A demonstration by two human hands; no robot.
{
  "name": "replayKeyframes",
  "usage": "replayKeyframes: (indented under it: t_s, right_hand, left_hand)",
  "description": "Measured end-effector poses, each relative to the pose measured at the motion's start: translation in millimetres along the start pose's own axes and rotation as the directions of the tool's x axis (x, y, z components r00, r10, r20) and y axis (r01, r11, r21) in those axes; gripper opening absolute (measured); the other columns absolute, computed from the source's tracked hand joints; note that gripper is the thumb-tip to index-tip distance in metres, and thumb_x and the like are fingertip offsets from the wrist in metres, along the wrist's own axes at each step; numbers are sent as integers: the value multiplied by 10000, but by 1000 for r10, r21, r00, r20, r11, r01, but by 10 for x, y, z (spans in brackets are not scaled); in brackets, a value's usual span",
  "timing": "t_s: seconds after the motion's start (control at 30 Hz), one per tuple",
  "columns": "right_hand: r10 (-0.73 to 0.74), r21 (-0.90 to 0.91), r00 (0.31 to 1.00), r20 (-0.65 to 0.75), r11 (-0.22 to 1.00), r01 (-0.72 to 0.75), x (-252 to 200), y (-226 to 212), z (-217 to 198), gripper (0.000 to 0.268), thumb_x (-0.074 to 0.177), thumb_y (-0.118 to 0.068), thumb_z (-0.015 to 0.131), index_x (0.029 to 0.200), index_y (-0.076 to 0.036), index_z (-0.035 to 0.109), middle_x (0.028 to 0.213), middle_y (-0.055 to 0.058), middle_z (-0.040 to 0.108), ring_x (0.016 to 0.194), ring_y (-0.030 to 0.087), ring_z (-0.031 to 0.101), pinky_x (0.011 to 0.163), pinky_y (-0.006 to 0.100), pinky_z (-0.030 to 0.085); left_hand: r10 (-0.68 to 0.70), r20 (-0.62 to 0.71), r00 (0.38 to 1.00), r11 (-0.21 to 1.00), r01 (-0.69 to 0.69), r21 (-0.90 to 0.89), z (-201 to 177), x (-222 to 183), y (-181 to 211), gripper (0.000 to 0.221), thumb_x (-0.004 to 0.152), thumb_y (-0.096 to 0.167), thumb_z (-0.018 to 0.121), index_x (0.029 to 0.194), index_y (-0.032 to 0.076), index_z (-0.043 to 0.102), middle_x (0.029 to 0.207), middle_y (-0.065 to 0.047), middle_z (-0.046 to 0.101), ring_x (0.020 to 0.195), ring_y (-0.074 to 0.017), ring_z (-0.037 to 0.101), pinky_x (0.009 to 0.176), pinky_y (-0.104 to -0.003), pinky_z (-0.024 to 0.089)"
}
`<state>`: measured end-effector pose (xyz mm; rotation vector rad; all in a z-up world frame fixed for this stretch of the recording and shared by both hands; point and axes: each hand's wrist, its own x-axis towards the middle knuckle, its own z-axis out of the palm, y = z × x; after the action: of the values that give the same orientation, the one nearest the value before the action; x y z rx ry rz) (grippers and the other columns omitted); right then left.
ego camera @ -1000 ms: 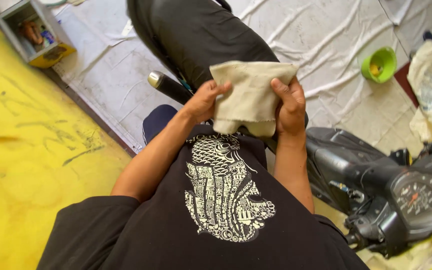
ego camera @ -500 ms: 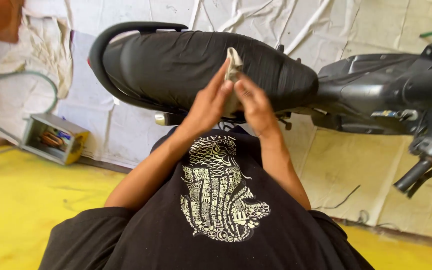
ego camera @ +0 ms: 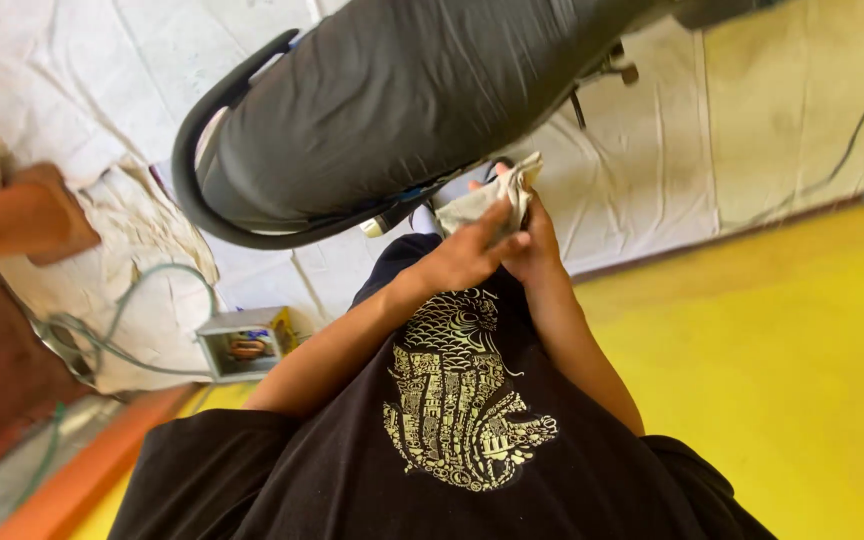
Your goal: The person wipes the black seat of a motorcycle with a white cloth. They use their left hand to scrub the surface while their right hand holds the seat steady. The person moves around the seat to clean different sections, including the sides and the rear.
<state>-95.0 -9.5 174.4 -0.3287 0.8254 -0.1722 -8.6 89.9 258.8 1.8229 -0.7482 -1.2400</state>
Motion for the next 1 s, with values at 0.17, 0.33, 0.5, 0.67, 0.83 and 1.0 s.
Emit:
replayKeyframes:
  t_s: [0.17, 0.33, 0.5, 0.67, 0.83, 1.0]
  right_hand:
    - [24, 384, 987, -160, 923, 40, 620, 513, -1418, 543, 1038, -313, 609, 1537, -145, 478, 1487, 196, 564, 1302, 351, 605, 1097, 520, 510]
    - [-113, 60, 924, -365, 988, 145, 1090, 261, -1475, 611, 943, -224, 696, 1463, -113, 394, 1368, 163, 530, 1180, 300, 592, 985, 420, 509]
    - [-315, -338, 920, -235, 913, 226, 1752, 210, -1154, 329, 1011, -164, 551, 1320, -60, 515, 987, 85, 625, 752, 176, 655, 586, 312, 632]
    - [-793, -757, 541, -279, 528, 384, 1733, 1122, -271, 604, 963, 81, 482, 1533, -104, 409, 1276, 170, 469, 1052, 293, 562, 930, 352, 507]
    - [-779, -742, 605, -165, 502, 445, 930, 1903, 335, 547, 928, 86, 615, 1431, -89, 490, 1192, 133, 495, 973, 272, 561, 807, 363, 503]
    - [-839, -775, 384, -385, 520, 359, 1868, 1910, -299, 298, 855, 43, 626, 1142, -19, 574, 1121, 153, 602, 997, 339, 625, 893, 412, 515]
  left_hand:
    - [232, 135, 963, 958, -250, 139, -203, 323, -91, 440, 904, 56, 558, 1330, 18, 660, 1259, -285, 684, 1228, -503, 602, 1056, -579, 454]
    - [348, -149, 925, 674, -136, 726, -839, 939, -155, 420, 1003, 213, 709, 1385, 76, 598, 1424, -157, 552, 1358, -400, 477, 1138, -553, 360]
    - [426, -8, 905, 261, -115, 958, -1100, 1109, -270, 530, 1108, 232, 667, 1557, 9, 494, 1628, -175, 361, 1520, -323, 299, 1236, -492, 213]
    - [489, -76, 869, 277, -73, 958, -1041, 1118, -269, 482, 1052, 139, 667, 1505, 14, 563, 1594, -155, 424, 1499, -313, 363, 1231, -471, 246]
    - [478, -61, 876, 249, -69, 966, -1095, 1139, -317, 466, 1055, 159, 638, 1496, 22, 571, 1599, -135, 418, 1502, -295, 349, 1230, -471, 246]
    - [479, -38, 877, 224, -81, 971, -1216, 1131, -428, 446, 1062, 146, 660, 1484, 29, 579, 1592, -130, 419, 1500, -301, 347, 1238, -491, 241]
